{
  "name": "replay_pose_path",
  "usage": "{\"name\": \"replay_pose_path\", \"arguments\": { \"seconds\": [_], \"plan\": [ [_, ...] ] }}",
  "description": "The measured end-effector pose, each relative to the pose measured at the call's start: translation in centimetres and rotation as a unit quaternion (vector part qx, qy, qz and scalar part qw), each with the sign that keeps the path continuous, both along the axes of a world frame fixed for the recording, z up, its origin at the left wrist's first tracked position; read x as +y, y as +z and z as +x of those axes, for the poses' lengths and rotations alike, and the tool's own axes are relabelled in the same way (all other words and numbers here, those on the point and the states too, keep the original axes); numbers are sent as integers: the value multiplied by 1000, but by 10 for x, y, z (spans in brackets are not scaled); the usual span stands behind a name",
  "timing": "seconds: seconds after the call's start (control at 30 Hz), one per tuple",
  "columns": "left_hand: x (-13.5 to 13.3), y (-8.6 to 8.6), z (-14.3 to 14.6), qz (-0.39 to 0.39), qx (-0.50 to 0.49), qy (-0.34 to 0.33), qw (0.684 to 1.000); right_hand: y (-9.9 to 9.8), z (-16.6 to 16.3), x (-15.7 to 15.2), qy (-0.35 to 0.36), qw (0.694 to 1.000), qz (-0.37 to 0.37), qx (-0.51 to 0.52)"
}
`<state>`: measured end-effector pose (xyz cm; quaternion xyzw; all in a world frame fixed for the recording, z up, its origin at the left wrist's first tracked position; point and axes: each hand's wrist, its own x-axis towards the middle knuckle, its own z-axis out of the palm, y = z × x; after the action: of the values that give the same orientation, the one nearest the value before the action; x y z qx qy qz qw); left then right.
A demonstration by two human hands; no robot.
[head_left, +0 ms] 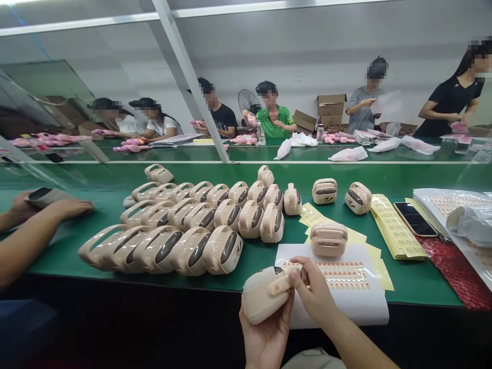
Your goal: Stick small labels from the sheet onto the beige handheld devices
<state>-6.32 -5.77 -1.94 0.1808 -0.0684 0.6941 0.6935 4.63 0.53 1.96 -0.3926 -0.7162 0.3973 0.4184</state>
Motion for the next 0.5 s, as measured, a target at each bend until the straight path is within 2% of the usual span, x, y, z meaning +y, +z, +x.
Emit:
{"name": "replay_pose_path", "arguments": {
  "seconds": [0.1,0.23,0.37,0.5],
  "plan": [
    [0,2,0,-11,-5,5,1000,6,8,2,24,985,168,-39],
    [-1,4,2,-19,5,33,999,21,15,4,11,926,354,-131],
    [0,7,3,-22,56,49,997,35,16,4,0,876,443,-191],
    [2,12,0,-34,75,35,996,36,15,2,-9,846,485,-221]
  ]
}}
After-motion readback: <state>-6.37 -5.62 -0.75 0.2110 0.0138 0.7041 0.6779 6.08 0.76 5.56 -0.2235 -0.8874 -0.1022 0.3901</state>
